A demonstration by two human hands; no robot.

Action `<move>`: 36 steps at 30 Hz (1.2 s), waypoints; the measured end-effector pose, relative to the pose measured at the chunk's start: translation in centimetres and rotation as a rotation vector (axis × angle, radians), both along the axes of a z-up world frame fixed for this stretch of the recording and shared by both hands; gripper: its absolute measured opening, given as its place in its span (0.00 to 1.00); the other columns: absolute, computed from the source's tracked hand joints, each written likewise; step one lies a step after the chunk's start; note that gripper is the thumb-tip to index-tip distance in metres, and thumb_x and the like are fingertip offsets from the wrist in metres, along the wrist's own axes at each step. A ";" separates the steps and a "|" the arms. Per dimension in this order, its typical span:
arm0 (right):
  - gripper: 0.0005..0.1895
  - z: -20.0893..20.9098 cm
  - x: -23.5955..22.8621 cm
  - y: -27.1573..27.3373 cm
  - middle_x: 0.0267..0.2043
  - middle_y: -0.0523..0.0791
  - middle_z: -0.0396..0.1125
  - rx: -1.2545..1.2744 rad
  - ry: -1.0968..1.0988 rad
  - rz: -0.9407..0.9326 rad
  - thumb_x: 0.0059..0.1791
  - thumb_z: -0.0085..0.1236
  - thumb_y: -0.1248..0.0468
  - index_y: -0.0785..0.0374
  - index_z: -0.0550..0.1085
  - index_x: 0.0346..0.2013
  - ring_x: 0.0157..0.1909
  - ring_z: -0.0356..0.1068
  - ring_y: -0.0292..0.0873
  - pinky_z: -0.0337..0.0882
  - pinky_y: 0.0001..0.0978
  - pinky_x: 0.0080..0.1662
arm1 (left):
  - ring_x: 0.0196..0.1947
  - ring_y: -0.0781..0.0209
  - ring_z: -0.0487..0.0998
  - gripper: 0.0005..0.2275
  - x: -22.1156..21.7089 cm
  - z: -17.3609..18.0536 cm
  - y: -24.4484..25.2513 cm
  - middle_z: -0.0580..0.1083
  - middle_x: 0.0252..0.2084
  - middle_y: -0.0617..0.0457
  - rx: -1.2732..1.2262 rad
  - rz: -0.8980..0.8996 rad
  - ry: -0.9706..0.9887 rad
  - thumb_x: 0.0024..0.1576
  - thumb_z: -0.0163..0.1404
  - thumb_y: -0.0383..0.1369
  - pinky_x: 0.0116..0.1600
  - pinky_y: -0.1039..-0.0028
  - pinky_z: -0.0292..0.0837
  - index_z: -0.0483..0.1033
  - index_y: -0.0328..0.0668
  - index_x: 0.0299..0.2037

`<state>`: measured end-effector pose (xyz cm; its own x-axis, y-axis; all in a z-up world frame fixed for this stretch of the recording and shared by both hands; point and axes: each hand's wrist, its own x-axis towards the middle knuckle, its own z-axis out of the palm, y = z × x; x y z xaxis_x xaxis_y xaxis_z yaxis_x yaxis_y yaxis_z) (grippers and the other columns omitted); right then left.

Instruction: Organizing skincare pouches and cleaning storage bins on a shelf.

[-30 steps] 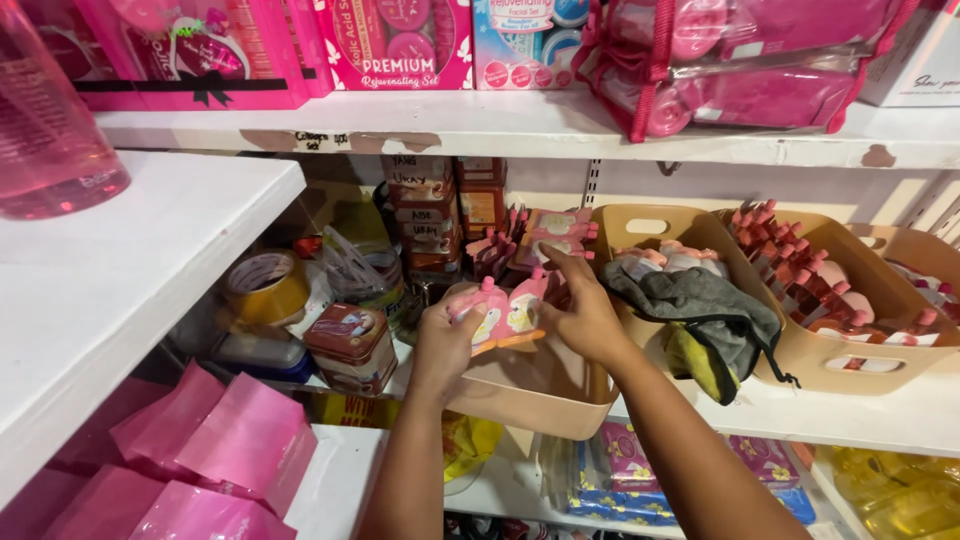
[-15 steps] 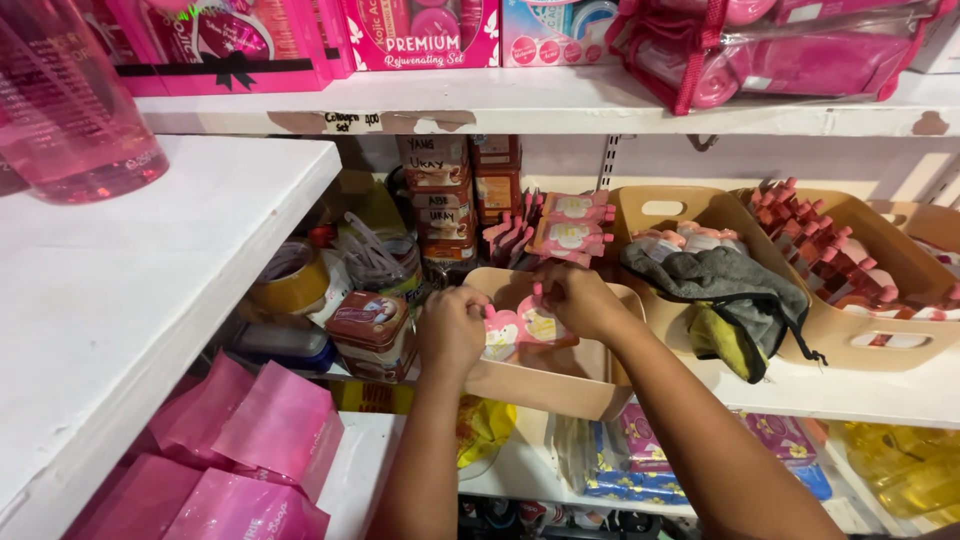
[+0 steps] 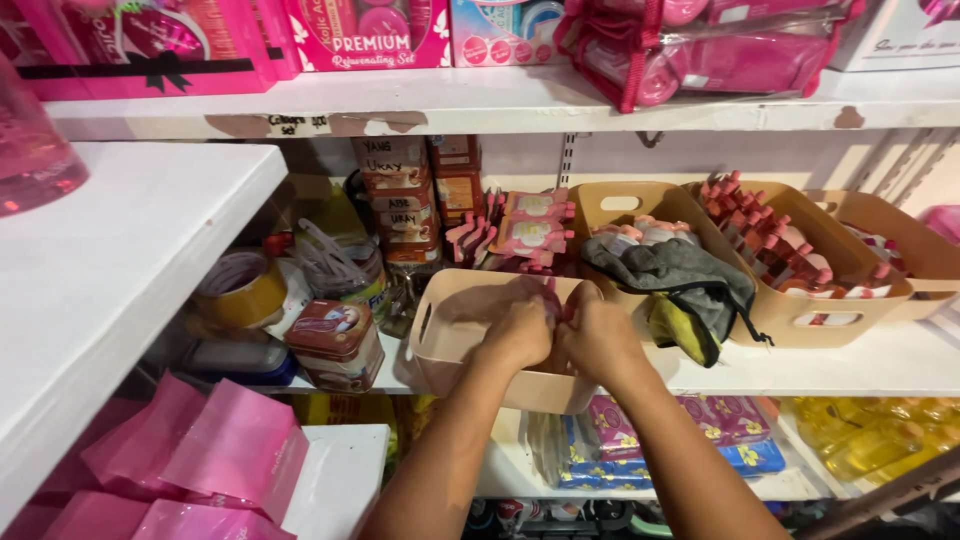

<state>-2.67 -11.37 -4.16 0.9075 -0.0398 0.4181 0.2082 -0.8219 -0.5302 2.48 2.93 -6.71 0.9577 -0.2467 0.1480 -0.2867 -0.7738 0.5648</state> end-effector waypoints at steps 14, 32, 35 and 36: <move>0.13 3.7 -4.3 -2.6 0.35 0.56 0.74 -0.126 0.129 -0.013 0.45 0.62 0.56 0.63 0.79 0.36 0.40 0.74 0.61 0.73 0.53 0.45 | 0.46 0.41 0.81 0.38 -1.8 3.2 -2.4 0.76 0.53 0.37 0.046 -0.390 0.238 0.51 0.46 0.24 0.47 0.57 0.75 0.50 0.58 0.76; 0.12 2.4 -3.4 -4.5 0.37 0.52 0.75 0.016 -0.022 0.252 0.38 0.60 0.73 0.66 0.80 0.36 0.37 0.77 0.50 0.75 0.40 0.44 | 0.48 0.46 0.80 0.48 -0.2 0.6 -3.8 0.76 0.53 0.32 -0.139 -0.402 0.336 0.51 0.53 0.30 0.47 0.65 0.76 0.27 0.27 0.74; 0.12 1.9 -3.2 -4.8 0.35 0.51 0.75 0.065 0.038 0.258 0.37 0.61 0.72 0.66 0.80 0.35 0.36 0.78 0.48 0.76 0.39 0.43 | 0.50 0.47 0.78 0.49 -1.0 1.6 -4.1 0.75 0.54 0.35 -0.159 -0.443 0.275 0.49 0.56 0.30 0.48 0.66 0.75 0.29 0.31 0.74; 0.12 1.7 -3.0 -5.0 0.34 0.51 0.75 0.085 0.060 0.260 0.37 0.62 0.71 0.66 0.79 0.35 0.35 0.78 0.48 0.76 0.38 0.42 | 0.49 0.46 0.78 0.48 -1.2 1.7 -4.1 0.76 0.53 0.36 -0.056 -0.454 0.265 0.49 0.56 0.30 0.47 0.65 0.74 0.31 0.31 0.74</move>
